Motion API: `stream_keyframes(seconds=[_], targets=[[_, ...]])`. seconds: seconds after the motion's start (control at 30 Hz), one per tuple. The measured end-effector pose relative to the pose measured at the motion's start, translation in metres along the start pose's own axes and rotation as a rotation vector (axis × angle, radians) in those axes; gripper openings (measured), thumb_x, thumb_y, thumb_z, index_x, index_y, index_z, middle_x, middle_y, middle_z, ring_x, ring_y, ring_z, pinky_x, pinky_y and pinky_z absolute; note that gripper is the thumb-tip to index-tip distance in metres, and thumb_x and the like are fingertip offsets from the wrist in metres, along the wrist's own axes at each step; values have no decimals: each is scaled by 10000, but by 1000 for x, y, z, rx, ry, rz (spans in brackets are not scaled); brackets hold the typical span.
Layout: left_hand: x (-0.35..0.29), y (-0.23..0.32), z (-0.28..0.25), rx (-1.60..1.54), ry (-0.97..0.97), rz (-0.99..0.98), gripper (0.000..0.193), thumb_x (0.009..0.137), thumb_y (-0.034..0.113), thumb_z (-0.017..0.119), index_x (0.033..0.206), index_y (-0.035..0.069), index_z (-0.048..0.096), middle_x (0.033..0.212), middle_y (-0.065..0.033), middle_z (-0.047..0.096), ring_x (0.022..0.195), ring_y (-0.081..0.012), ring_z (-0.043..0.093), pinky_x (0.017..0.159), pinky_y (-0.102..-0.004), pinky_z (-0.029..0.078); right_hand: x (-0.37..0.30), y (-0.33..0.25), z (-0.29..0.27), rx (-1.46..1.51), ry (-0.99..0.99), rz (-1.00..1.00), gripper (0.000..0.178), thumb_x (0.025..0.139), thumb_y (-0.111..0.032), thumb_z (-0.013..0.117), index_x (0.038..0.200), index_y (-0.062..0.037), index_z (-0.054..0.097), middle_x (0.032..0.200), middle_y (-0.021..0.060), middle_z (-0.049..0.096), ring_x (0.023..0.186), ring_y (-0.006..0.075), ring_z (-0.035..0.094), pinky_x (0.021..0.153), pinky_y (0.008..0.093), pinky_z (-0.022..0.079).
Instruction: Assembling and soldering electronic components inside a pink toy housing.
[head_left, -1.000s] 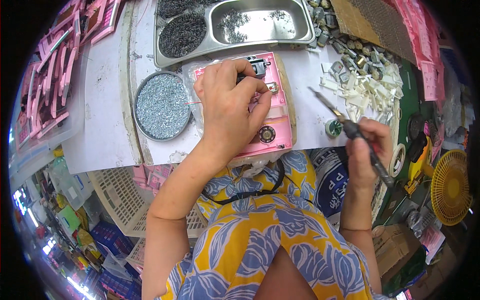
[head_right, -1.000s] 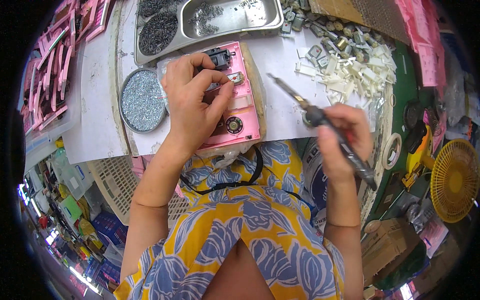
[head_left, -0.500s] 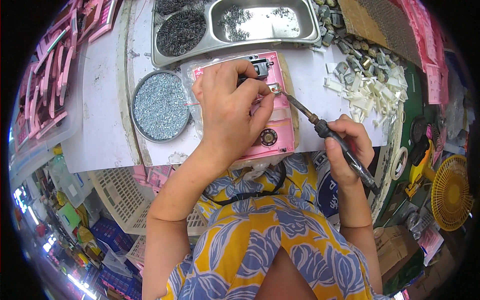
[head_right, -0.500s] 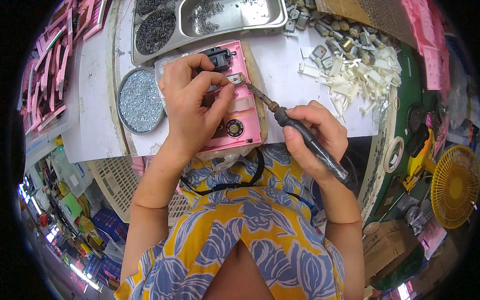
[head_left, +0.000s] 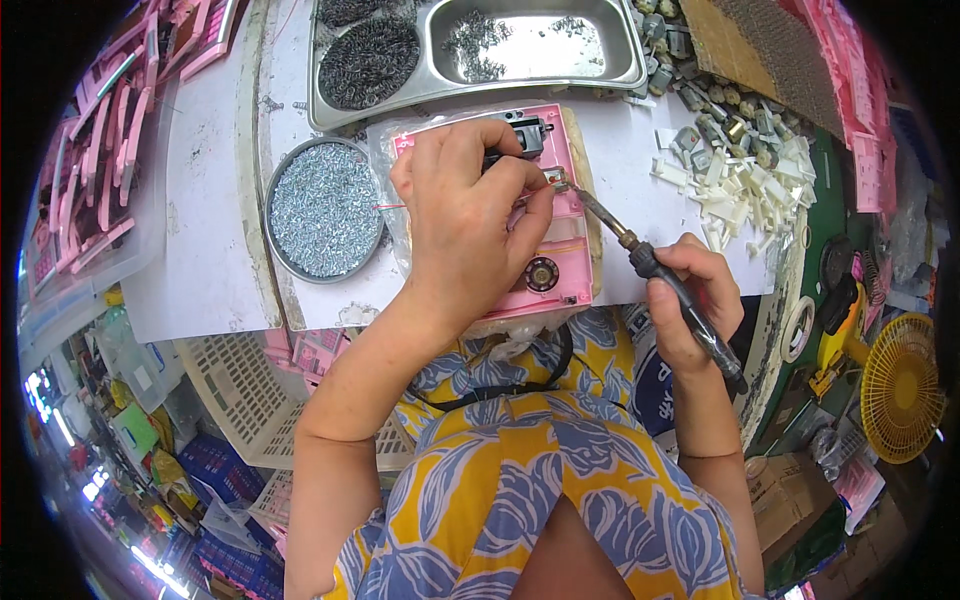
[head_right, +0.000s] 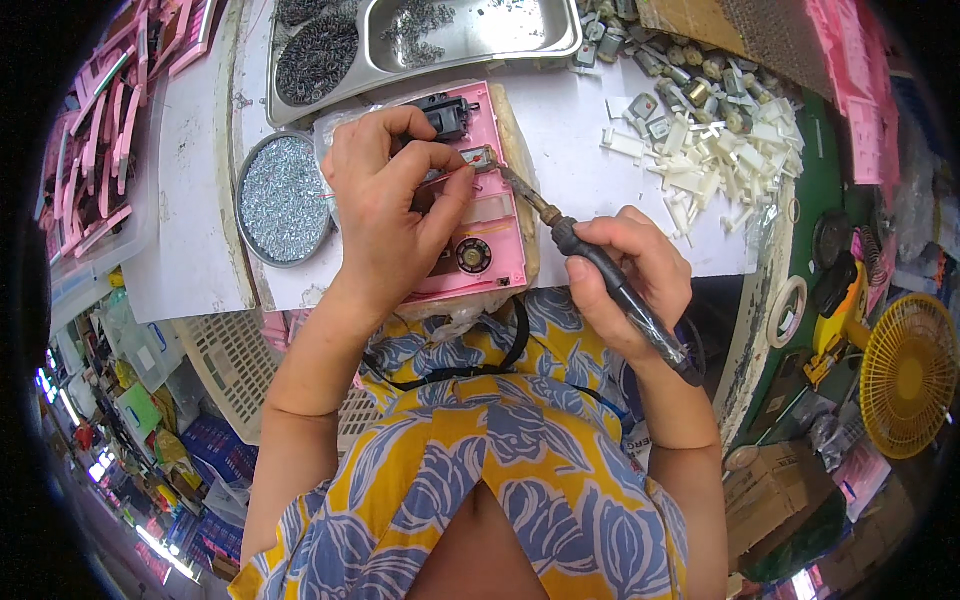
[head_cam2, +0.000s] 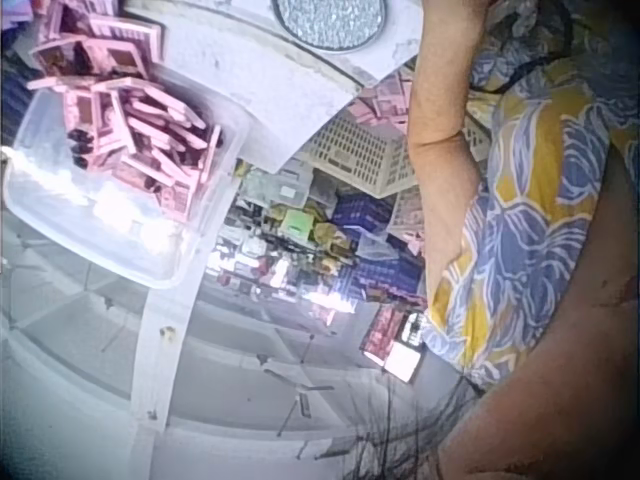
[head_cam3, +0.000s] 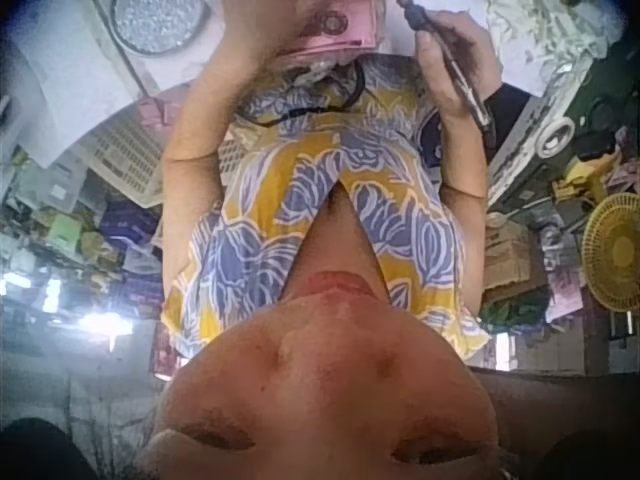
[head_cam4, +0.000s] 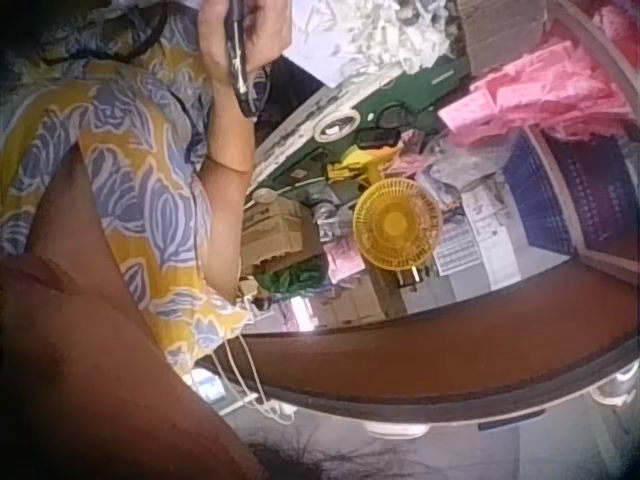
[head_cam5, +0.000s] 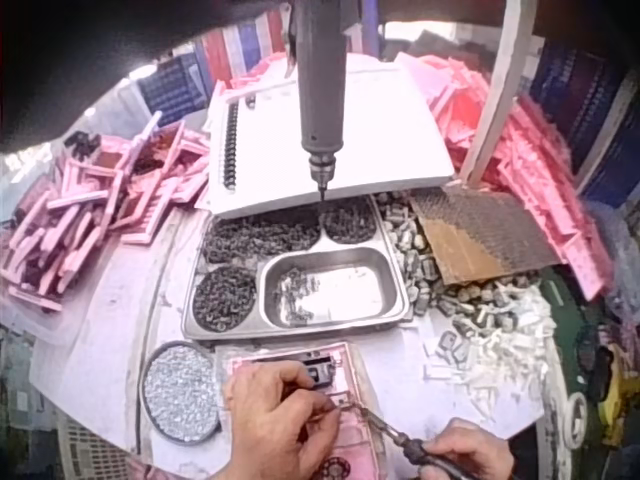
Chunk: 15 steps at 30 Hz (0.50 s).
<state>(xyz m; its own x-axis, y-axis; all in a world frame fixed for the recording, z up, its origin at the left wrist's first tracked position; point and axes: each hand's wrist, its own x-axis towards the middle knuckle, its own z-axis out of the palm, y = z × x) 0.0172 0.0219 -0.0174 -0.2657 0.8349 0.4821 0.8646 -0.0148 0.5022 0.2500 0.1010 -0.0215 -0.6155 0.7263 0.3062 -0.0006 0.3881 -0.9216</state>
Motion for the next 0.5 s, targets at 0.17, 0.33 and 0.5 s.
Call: stream_keyframes(seconds=[0.17, 0.33, 0.5], targets=[[-1, 0, 1, 10, -3, -8, 156, 719, 149, 803, 833, 115, 702, 1022, -44, 584, 967, -251, 529, 859, -404, 338, -2, 0, -2, 21, 35, 0, 273, 847, -34, 723, 1092, 35, 627, 754, 42, 542, 640, 98, 452, 569, 245, 332], [-1, 0, 2, 17, 11, -5, 158, 720, 151, 807, 833, 115, 704, 1019, -39, 586, 960, -247, 530, 862, -403, 338, -2, 2, -3, 9, 38, -18, 274, 841, -28, 724, 1090, 34, 629, 760, 45, 549, 645, 100, 453, 576, 248, 336], [-2, 0, 0, 23, 13, -8, 153, 725, 154, 810, 835, 112, 713, 1003, -40, 590, 952, -244, 533, 868, -403, 339, -1, 2, -6, 0, 48, -19, 270, 844, -33, 727, 1088, 32, 632, 768, 46, 560, 651, 102, 459, 582, 251, 342]])
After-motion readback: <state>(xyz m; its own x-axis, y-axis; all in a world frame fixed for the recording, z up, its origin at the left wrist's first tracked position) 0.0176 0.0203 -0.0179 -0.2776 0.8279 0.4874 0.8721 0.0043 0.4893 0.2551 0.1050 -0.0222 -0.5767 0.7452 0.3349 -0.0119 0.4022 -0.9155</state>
